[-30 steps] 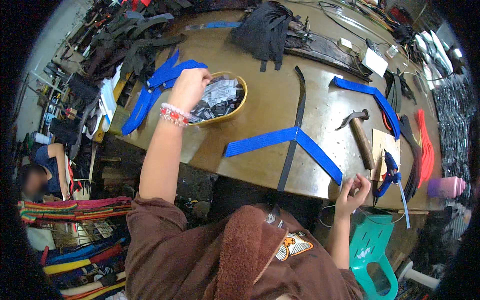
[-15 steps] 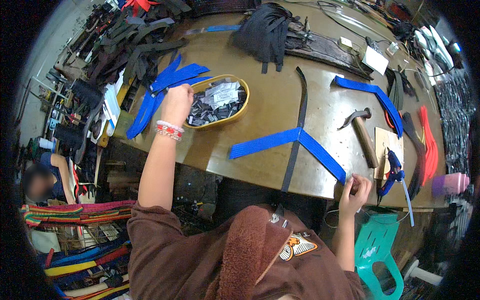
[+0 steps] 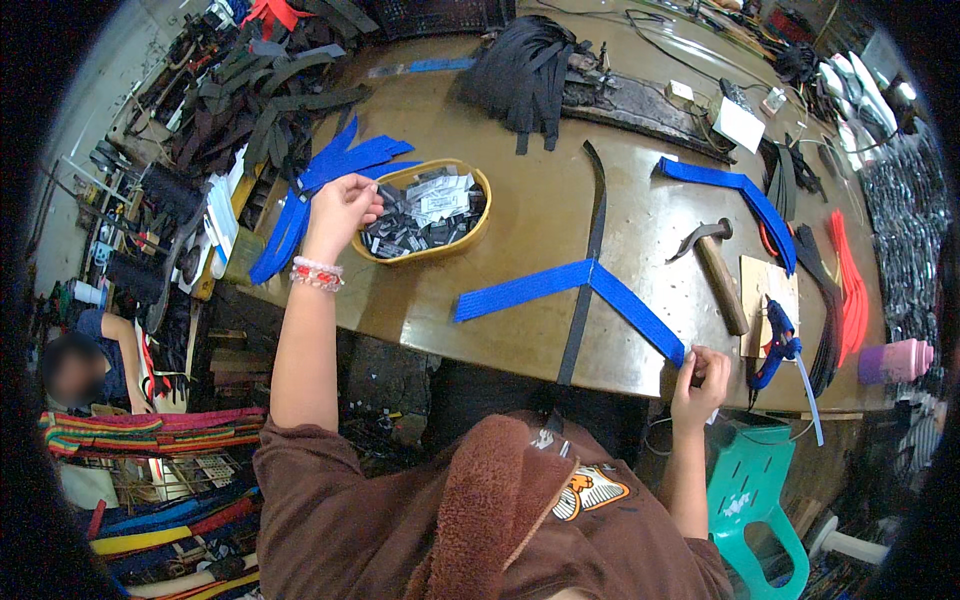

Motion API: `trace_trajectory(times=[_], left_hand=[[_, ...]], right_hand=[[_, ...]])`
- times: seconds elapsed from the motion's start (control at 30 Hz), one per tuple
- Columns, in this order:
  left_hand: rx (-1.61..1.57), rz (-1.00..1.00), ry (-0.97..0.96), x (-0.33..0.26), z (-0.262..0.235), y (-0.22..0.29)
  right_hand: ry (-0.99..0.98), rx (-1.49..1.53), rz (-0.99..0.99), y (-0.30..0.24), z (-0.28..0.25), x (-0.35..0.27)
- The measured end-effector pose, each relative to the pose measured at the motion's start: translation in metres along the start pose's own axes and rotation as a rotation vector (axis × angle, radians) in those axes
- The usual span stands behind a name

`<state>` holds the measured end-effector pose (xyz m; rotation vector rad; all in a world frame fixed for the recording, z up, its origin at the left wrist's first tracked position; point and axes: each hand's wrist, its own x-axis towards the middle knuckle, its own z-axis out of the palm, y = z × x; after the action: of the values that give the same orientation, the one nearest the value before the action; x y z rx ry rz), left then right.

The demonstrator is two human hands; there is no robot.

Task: The person repeatedly applies hot glue to blue and black fabric straps and attaches small rectangular inserts, pressing them together to form joined strap segments. The person uses a glue gun and a hammer to secure the connections while working at a cluttered table.

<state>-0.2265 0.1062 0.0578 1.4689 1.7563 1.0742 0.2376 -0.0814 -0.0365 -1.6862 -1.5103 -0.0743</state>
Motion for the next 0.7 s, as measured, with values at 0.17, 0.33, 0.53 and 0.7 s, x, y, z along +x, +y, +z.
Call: trace_trajectory(times=[0.17,0.33,0.53,0.7], left_hand=[[0.434,0.256,0.166,-0.008,0.005,0.007],[1.026,0.644,0.126,-0.014,0.028,-0.001],[0.732,0.363,-0.283,0.000,0.012,0.004],[0.310,0.359,0.009,-0.009,0.024,0.054]], right_hand=[[-0.012,0.016,0.012,0.001,0.000,0.000],[-0.010,0.019,0.009,0.001,0.001,-0.002],[-0.054,0.193,0.216,-0.007,-0.009,0.013],[-0.089,0.410,0.263,-0.032,0.007,0.042]])
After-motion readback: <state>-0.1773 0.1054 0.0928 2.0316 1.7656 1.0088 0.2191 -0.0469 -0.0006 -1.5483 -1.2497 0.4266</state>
